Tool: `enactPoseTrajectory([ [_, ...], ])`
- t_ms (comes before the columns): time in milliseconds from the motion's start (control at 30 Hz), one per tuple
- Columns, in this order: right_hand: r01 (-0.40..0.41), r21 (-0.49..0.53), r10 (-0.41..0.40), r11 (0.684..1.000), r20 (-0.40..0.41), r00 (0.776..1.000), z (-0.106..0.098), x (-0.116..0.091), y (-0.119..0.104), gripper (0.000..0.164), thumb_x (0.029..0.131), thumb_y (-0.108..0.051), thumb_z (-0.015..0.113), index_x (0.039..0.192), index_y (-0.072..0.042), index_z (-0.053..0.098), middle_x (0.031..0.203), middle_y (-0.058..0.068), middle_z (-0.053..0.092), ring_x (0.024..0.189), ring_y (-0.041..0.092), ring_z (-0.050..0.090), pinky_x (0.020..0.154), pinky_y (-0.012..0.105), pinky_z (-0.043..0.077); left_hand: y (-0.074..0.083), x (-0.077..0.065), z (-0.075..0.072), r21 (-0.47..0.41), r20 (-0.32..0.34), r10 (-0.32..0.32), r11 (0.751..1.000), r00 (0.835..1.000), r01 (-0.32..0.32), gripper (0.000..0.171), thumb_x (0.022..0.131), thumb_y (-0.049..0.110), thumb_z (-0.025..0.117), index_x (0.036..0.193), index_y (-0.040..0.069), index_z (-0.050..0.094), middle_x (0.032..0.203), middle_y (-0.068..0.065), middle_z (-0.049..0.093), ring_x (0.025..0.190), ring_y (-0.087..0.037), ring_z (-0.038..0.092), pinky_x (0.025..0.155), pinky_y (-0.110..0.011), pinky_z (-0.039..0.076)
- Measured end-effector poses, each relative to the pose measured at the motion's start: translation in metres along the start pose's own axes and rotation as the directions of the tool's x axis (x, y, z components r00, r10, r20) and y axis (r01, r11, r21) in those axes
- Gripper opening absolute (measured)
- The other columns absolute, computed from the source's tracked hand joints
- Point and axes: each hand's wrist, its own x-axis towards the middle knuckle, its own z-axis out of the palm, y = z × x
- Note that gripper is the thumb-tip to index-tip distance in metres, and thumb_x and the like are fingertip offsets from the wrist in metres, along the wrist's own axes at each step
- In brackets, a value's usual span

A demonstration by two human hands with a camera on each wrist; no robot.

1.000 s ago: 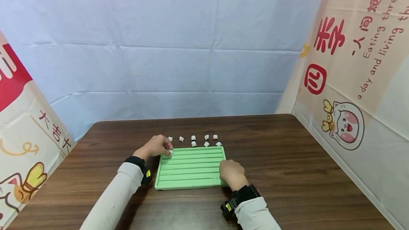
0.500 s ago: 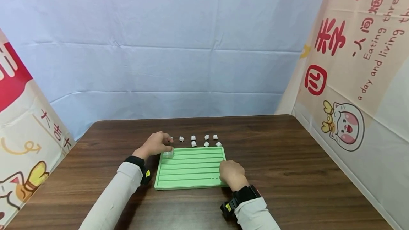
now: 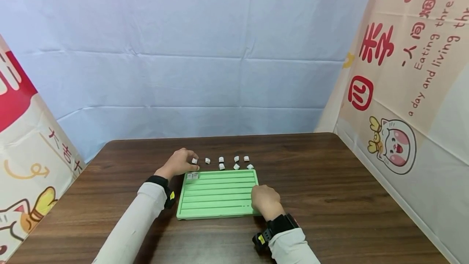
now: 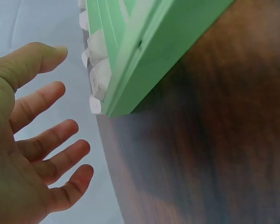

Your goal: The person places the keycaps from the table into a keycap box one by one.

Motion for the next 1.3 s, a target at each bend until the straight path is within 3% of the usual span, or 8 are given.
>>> enactPoseTrajectory([
  [167,0.012,0.011,-0.012,1.0,-0.001,1.0,0.002,-0.001,-0.001,0.021,0.09,0.006,0.051,0.072,-0.004,0.055,0.061,0.012,0.047,0.045,0.018,0.039,0.042,0.028,0.029,-0.003,0.008,-0.001,-0.031,0.008,-0.029,0.999,1.0,0.03,0.034,0.081,0.018,0.073,0.111,0.003,0.066,0.116,-0.014,0.055,0.112,-0.033,0.046,0.087,-0.046,0.043],
  [267,0.012,0.018,-0.012,1.0,-0.002,1.0,0.003,0.0,-0.002,0.021,0.091,0.006,0.051,0.073,-0.004,0.055,0.061,0.012,0.047,0.045,0.019,0.039,0.042,0.029,0.029,-0.004,0.012,-0.001,-0.052,0.032,-0.054,0.997,0.998,0.056,0.036,0.082,0.017,0.073,0.114,0.002,0.065,0.123,-0.017,0.052,0.116,-0.035,0.045,0.087,-0.046,0.043],
  [567,0.012,0.0,-0.012,1.0,-0.024,1.0,0.006,0.002,-0.003,0.025,0.091,0.005,0.05,0.068,-0.006,0.054,0.058,0.008,0.04,0.048,0.017,0.034,0.046,0.028,0.026,-0.008,0.027,-0.002,-0.078,0.059,-0.132,0.988,0.989,0.137,0.037,0.081,0.015,0.074,0.114,0.004,0.065,0.123,-0.015,0.055,0.11,-0.033,0.051,0.082,-0.044,0.047],
  [1100,-0.02,0.005,0.02,1.0,-0.03,0.999,0.001,0.0,0.0,0.02,0.091,0.005,0.05,0.073,-0.004,0.055,0.064,0.011,0.047,0.05,0.019,0.039,0.045,0.028,0.029,0.008,0.049,0.003,-0.059,0.134,-0.131,0.988,0.982,0.14,0.029,0.081,0.012,0.074,0.108,0.005,0.067,0.108,-0.01,0.061,0.09,-0.026,0.059,0.072,-0.039,0.05],
  [1300,-0.023,0.01,0.024,1.0,-0.033,0.999,0.003,0.001,0.001,0.02,0.091,0.005,0.05,0.075,-0.005,0.056,0.063,0.011,0.047,0.049,0.018,0.038,0.045,0.028,0.028,0.008,0.051,0.008,-0.029,0.15,-0.166,0.985,0.975,0.172,0.027,0.08,0.01,0.075,0.106,0.006,0.068,0.107,-0.01,0.061,0.094,-0.027,0.058,0.074,-0.038,0.05],
])
